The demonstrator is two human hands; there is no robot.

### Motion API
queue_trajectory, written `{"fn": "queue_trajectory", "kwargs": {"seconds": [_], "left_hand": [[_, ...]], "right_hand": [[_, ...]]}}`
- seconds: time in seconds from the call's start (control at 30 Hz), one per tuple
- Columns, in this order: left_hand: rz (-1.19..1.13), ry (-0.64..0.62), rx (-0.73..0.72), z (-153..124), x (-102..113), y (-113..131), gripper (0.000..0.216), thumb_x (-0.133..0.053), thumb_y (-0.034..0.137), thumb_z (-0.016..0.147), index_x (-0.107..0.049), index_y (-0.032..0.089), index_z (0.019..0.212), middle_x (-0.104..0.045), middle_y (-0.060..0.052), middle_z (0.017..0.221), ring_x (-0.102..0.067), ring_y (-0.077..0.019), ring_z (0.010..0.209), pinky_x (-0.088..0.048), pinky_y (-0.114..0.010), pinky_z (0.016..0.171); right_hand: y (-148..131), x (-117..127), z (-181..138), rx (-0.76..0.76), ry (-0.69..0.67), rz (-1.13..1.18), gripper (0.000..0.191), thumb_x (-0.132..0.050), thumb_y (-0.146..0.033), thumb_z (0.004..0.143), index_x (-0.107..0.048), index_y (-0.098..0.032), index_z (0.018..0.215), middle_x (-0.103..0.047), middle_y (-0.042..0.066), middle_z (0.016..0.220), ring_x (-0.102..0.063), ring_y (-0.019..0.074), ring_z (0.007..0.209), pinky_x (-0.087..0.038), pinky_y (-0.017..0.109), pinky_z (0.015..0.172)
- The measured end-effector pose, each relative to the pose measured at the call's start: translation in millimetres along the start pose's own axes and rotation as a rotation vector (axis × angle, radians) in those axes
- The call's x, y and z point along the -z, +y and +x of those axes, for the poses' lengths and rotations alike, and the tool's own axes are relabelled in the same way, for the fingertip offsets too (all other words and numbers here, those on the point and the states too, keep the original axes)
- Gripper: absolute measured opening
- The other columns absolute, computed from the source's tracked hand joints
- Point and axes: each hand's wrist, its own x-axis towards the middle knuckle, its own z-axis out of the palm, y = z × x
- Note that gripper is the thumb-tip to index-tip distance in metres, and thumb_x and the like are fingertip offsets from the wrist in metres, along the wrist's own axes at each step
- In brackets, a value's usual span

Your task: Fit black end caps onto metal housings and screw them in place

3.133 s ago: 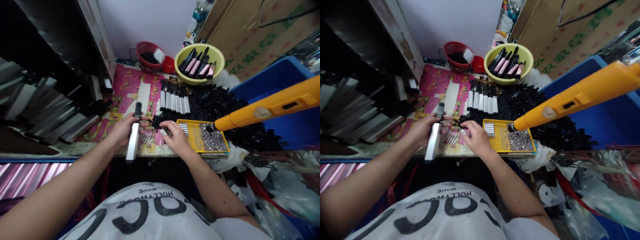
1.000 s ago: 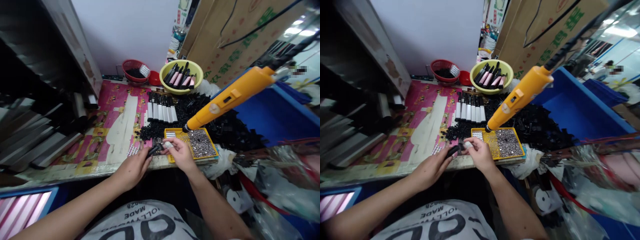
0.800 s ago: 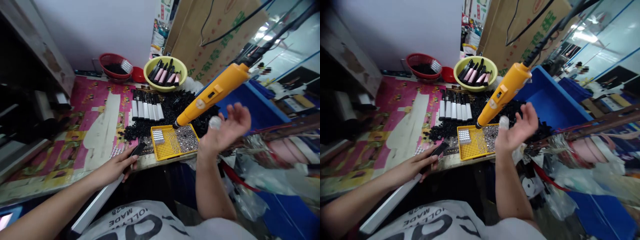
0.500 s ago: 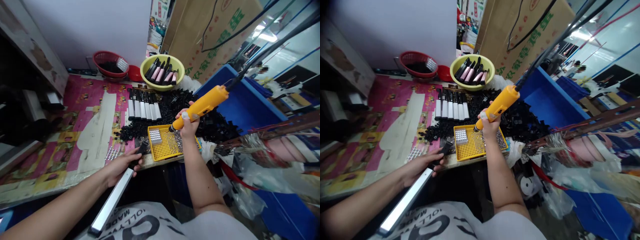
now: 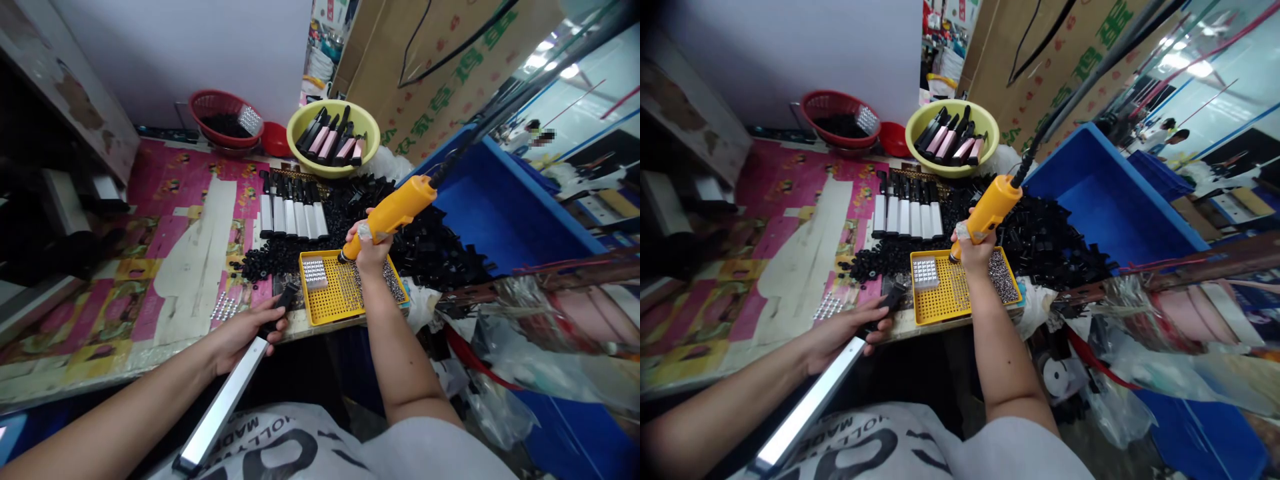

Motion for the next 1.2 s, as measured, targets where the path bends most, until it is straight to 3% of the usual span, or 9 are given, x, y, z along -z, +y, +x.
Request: {"fn": "queue_trajectory", "kwargs": {"seconds": [0.17, 0.3, 0.5, 1.03, 1.2], "left_hand": [[0.016, -0.017, -0.014, 1, -1, -1, 0.04, -0.062, 0.025, 0.078, -0.042, 0.026, 0.112, -0.045, 0.003, 0.07, -0.044, -0.0059, 0.05, -0.04, -0.016, 0.042], [0.01, -0.036, 0.006, 2, -1, -1, 0.038, -0.061, 0.026, 0.079, -0.043, 0.026, 0.112, -0.044, 0.004, 0.069, -0.042, -0.005, 0.048, -0.04, -0.015, 0.041], [0.046, -0.013, -0.007, 3, -3, -1, 0.045, -0.059, 0.024, 0.079, -0.043, 0.026, 0.121, -0.044, 0.004, 0.069, -0.042, -0.0049, 0.049, -0.039, -0.015, 0.041], [0.088, 0.057, -0.024, 3, -3, -6, 0.059, -0.061, 0.025, 0.078, -0.037, 0.026, 0.131, -0.046, 0.004, 0.067, -0.042, -0.0051, 0.047, -0.038, -0.015, 0.04], [0.095, 0.067, -0.015, 7, -5, -4, 0.063, -0.061, 0.023, 0.077, -0.033, 0.025, 0.134, -0.046, 0.003, 0.066, -0.041, -0.0052, 0.045, -0.037, -0.016, 0.039]], "right_hand": [[-41, -7, -17, 0.066, -0.018, 0.194, 0.036, -0.053, -0.041, 0.074, -0.041, -0.029, 0.105, -0.045, -0.006, 0.068, -0.047, 0.0077, 0.048, -0.042, 0.023, 0.048], [-70, -29, -50, -0.05, -0.267, 0.432, 0.04, -0.051, -0.053, 0.074, -0.041, -0.028, 0.104, -0.048, -0.005, 0.067, -0.048, 0.0095, 0.047, -0.042, 0.024, 0.043], [-57, -57, -73, -0.184, -0.399, 0.517, 0.046, -0.063, -0.053, 0.065, -0.041, -0.029, 0.097, -0.051, -0.006, 0.067, -0.049, 0.0102, 0.048, -0.043, 0.025, 0.042], [-40, -50, -69, -0.177, -0.225, 0.51, 0.054, -0.059, -0.052, 0.067, -0.039, -0.027, 0.111, -0.05, -0.007, 0.065, -0.048, 0.0078, 0.045, -0.042, 0.023, 0.045], [-40, -53, -71, -0.139, -0.224, 0.555, 0.049, -0.059, -0.046, 0.069, -0.04, -0.026, 0.11, -0.052, -0.007, 0.064, -0.048, 0.0078, 0.044, -0.043, 0.023, 0.045]]}}
